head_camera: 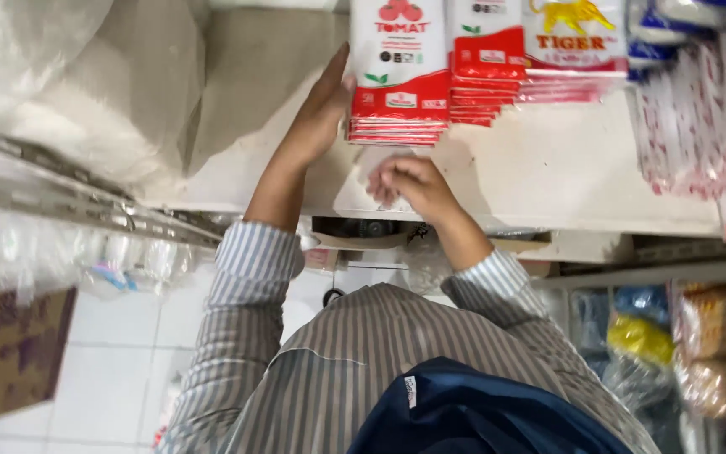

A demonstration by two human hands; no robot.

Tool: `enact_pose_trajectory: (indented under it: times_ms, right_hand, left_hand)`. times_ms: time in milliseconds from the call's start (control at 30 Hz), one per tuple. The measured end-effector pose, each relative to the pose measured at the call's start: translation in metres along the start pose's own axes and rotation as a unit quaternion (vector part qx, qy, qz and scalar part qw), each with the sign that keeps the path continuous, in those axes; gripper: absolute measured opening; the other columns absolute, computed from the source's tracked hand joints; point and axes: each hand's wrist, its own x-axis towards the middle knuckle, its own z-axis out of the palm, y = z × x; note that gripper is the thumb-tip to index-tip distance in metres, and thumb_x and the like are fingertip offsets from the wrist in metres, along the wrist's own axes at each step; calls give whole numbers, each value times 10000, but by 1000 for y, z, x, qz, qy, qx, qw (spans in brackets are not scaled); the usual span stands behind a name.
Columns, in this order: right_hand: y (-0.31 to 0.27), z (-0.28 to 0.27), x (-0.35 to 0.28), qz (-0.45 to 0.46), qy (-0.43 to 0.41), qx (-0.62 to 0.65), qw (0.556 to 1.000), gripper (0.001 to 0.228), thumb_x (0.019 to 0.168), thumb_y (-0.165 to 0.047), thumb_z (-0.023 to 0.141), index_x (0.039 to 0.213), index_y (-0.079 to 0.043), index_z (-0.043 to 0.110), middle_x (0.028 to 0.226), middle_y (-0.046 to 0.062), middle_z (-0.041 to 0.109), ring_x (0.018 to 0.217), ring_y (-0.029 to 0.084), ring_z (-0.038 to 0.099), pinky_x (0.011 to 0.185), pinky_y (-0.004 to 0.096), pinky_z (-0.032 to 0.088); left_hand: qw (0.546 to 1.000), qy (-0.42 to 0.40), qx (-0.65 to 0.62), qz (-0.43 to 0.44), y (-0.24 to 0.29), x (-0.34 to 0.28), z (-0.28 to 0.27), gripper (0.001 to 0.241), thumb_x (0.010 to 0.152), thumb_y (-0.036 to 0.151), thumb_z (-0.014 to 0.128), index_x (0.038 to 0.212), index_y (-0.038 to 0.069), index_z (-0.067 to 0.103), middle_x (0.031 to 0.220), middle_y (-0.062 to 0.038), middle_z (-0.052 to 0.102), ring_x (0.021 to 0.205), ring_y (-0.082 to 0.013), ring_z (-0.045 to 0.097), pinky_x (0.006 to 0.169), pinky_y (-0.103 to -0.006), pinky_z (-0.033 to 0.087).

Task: The person picks up a package of plastic bags, turns it over, and places it on a stack of flour bags before picking up another package and returning it to the shelf.

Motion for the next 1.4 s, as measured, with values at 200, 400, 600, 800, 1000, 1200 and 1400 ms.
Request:
enact_pose_trajectory:
  times_ms: [200,400,600,800,1000,1200,1400]
  right_hand:
    - [-2,-9,-42,11,-161,79,984,283,1054,-196,595,1152,54,685,1006,133,744,863,180,724,767,316,596]
    - [19,5,-40,19,-253,134,958,293,1085,-209,595,1135,64,689,1002,136,732,892,197,700,795,351,585]
    - [63,91,-40,82,-321,153,931,182,1031,-107,614,1141,33,651,907,134,723,764,171,668,719,338,568]
    - [71,168,-62,82,-460,141,873,119,1038,-89,643,1058,28,652,813,107,691,701,175,661,661,337,571]
    - [74,242,-57,60,-518,124,844,214,1049,-153,645,924,19,664,788,102,691,707,177,667,664,335,571]
    - [63,330,-92,40,-535,52,842,235,1101,-129,610,907,3,616,809,114,699,719,173,637,679,306,491]
    - [67,407,-105,38,-577,72,813,160,1052,-102,650,931,-2,620,832,92,665,720,169,637,696,323,554]
  left_hand:
    - [985,157,-26,-60,27,-145,10,565,1096,293,447,1591,28,382,1674,-156,377,1585,-285,292,1290,-405,208]
    - [901,419,-24,-111,37,-265,65,325,1057,106,580,1365,8,615,1356,-97,635,1196,-165,563,1037,-311,446]
    - [735,632,49,-240,68,-380,144,159,1057,146,626,1032,21,721,755,-5,633,655,-66,573,612,-230,477]
    - [585,767,68,-255,98,-504,190,376,1097,252,565,808,35,669,602,15,552,501,-52,486,477,-235,399]
    - [533,822,74,-189,108,-562,199,452,1097,292,537,733,36,621,608,14,574,497,-52,496,472,-239,404]
    - [530,826,103,-163,133,-614,193,447,1110,298,553,761,28,628,662,-4,598,556,-61,513,518,-235,411]
    - [457,880,69,-108,164,-646,194,227,1049,230,631,980,16,668,785,9,629,682,-60,569,592,-223,440]
